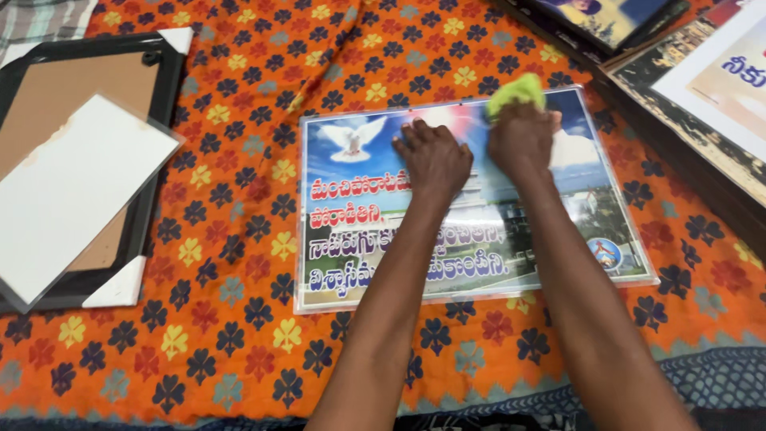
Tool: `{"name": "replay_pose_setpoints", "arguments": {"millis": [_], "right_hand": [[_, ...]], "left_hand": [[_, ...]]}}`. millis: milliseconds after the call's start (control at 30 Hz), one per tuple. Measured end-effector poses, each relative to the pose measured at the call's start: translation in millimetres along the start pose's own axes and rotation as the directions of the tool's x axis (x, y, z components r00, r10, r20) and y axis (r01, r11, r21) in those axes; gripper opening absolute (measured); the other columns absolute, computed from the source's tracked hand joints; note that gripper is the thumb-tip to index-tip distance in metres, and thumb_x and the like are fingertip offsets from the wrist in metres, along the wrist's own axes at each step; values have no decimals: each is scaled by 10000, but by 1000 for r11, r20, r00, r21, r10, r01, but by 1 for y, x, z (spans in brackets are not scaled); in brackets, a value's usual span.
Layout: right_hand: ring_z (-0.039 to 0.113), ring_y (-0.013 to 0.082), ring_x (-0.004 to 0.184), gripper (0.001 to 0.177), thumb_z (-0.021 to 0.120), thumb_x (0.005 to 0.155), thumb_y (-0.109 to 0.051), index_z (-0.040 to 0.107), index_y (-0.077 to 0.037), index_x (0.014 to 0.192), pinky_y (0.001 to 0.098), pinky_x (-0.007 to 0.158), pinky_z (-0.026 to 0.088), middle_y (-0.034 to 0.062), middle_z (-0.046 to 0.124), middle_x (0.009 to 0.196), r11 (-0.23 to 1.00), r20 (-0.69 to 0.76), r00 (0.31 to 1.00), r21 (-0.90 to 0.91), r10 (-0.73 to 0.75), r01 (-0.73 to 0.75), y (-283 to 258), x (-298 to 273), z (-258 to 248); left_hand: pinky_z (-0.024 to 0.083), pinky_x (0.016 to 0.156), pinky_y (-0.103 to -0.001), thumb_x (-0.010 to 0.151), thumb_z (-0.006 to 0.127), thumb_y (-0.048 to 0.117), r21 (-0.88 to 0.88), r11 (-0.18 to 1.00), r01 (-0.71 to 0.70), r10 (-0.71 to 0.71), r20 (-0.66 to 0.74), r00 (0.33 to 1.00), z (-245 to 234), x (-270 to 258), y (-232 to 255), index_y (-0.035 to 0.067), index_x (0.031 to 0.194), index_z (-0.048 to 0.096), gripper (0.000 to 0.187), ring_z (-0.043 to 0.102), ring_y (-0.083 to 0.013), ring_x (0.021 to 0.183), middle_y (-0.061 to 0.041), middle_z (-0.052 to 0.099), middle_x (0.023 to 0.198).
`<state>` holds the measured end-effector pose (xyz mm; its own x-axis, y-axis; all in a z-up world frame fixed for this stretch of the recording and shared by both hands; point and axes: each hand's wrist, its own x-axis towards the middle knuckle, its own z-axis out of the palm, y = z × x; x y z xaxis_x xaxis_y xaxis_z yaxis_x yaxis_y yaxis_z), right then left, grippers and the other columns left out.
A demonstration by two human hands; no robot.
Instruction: The person wipes the surface of several framed posters with a green cloth. They clean the front and back of each poster, handling them one at a time on a patterned fabric surface.
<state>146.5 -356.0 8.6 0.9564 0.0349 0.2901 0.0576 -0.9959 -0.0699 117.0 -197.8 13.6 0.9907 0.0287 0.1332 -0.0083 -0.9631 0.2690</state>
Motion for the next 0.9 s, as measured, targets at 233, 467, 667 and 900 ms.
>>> {"name": "replay_pose_setpoints", "arguments": {"millis": [233, 467, 667, 900], "right_hand": [[598, 349, 1284, 328, 640, 916, -153, 715, -47, 1218, 657, 1028, 394, 182, 672, 1339, 911, -97, 953, 279, -288, 304, 17, 5, 3], [636, 391, 1136, 337, 635, 978, -215, 702, 6, 1224, 603, 1005, 456, 237, 684, 1254, 996, -81, 993, -47, -86, 82, 34, 9, 20], [643, 356, 1152, 287, 653, 946, -237, 722, -23, 1124, 578, 963, 462, 184, 706, 1190, 966, -159, 975, 184, -153, 181, 54, 15, 20], [668, 364, 1139, 263, 677, 905, -169, 721, 0, 1103, 510, 992, 501, 237, 698, 1230, 984, -214, 963, 30, -165, 175, 94, 2, 6]], "left_hand": [[106, 1150, -731, 936, 483, 290, -88, 943, -320, 289, -254, 923, 27, 6, -10, 131, 1461, 503, 549, 262, -447, 1481, -169, 394, 1584], [191, 1209, -717, 998, 456, 207, -16, 960, -281, 276, -148, 950, 27, 5, 0, 41, 1398, 598, 455, 413, -466, 1456, -218, 497, 1544], [187, 1188, -685, 927, 558, 428, 11, 981, -193, 193, -29, 981, 8, -2, 39, -113, 1275, 595, 645, 376, -545, 1410, -393, 443, 1455], [254, 1139, -676, 827, 603, 284, 27, 885, -465, 424, -460, 780, 31, -3, 37, 15, 1315, 667, 561, 457, -421, 1388, -211, 540, 1468]]}}
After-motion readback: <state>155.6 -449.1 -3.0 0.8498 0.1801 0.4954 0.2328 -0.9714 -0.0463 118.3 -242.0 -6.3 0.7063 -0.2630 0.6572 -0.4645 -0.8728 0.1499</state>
